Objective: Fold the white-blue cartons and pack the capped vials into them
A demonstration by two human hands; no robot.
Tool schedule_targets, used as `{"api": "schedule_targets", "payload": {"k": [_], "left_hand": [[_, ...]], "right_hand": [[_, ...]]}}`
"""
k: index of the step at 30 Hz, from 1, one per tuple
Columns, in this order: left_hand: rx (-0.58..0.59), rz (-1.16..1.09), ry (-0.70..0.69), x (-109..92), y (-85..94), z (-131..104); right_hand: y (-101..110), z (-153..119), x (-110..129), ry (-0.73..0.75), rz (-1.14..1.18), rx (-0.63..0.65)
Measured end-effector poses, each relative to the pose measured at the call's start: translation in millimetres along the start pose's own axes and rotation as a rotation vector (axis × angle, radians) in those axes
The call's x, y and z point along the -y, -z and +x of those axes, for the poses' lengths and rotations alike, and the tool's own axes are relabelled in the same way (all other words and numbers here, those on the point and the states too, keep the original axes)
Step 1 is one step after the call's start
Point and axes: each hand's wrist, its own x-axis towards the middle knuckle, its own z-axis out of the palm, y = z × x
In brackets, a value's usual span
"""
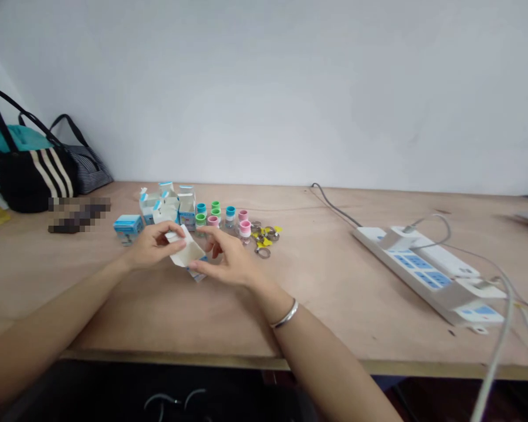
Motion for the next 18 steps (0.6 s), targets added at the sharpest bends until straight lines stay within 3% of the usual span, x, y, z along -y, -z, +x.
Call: {"api": "schedule_targets", "payload": {"k": [3,8,12,14,18], "left_hand": [[0.059,0.066,-0.1,2,-11.6,4],[-0.166,0.414,-0.45,2,-11.5,1],[-0.017,0.507,-0.703,-1,-14.3,-7],[0.021,0.519,-0.719,0,-16.8,-10],[0.003,0.457,-0.569,7,-19.9,-15]], "right_hand": [[-5,1,3,-0.072,-0.03,-0.066],[-14,1,1,-0.234,-0.038,-0.246],[-17,-1,2,-0.215,-0.08,-0.303],[-18,-1,3,-0.203,-0.07,-0.302],[-15,0,-4,-0.226,-0.021,-0.288]]}}
